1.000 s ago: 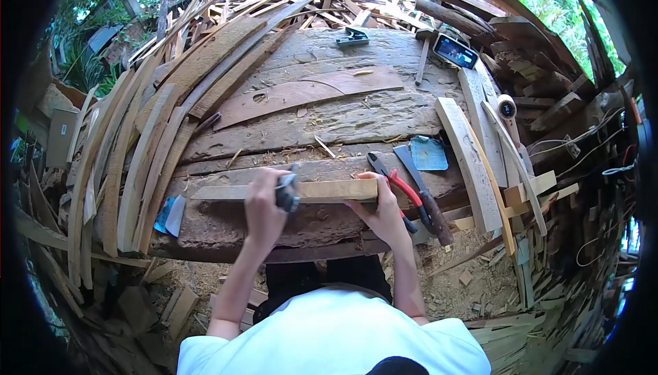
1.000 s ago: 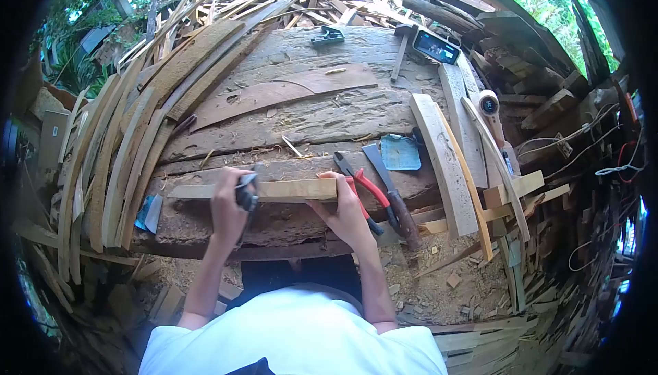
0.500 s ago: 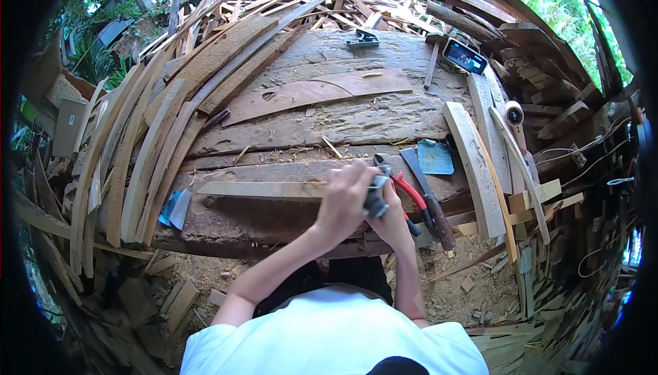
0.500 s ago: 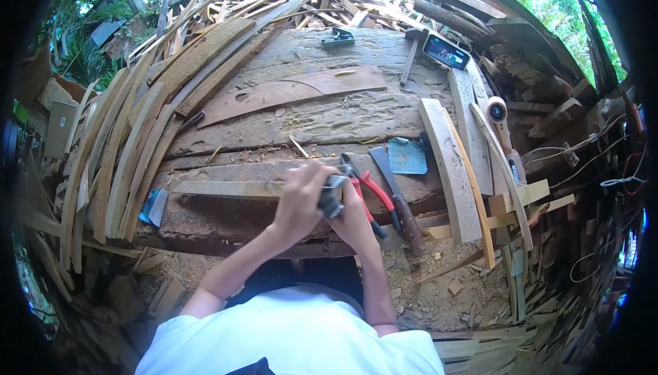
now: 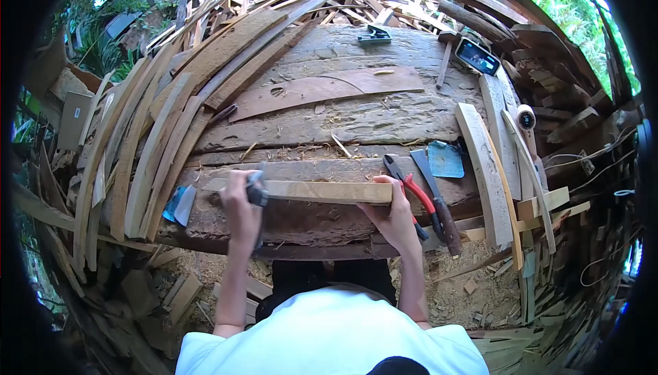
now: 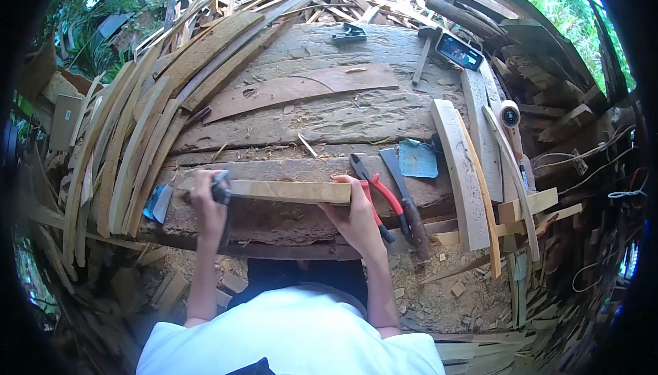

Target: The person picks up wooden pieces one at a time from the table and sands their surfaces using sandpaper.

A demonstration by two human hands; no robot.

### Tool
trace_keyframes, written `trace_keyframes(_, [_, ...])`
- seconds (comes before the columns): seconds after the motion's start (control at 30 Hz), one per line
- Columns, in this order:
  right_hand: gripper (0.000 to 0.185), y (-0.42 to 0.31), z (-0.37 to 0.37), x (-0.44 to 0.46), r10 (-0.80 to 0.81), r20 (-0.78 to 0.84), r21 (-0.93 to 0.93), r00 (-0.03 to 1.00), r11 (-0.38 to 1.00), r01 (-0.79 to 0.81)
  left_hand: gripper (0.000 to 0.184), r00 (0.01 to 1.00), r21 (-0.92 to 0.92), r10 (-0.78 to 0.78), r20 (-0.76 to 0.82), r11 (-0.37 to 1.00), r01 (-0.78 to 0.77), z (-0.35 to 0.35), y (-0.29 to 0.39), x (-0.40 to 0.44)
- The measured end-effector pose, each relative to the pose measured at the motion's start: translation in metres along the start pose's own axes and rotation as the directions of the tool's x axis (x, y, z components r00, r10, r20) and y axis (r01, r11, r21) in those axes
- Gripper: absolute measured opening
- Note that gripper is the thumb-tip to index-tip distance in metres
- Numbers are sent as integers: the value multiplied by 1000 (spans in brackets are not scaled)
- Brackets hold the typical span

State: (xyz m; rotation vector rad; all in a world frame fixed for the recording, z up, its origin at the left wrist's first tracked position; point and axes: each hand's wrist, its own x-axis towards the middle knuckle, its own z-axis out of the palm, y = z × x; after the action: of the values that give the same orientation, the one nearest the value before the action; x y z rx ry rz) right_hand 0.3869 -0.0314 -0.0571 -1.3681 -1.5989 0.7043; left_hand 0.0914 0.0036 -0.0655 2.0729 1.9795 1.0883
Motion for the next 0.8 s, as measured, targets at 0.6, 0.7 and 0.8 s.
trace_keyframes(0.6, [53, 8, 0, -4, 48, 19, 13, 999, 999, -49, 20, 924, -309, 371, 91, 893, -328, 48, 136, -5])
trace_keyframes(0.7, [53, 8, 0, -2, 21, 28, 33, 999, 999, -22, 27, 927, -277, 368, 79, 901, -334, 52, 114, -3])
trace_keyframes(0.8, [51, 5, 2, 0, -57, -14, -3, 998, 998, 57, 27, 963, -122, 260, 74, 961, -250, 45, 74, -6])
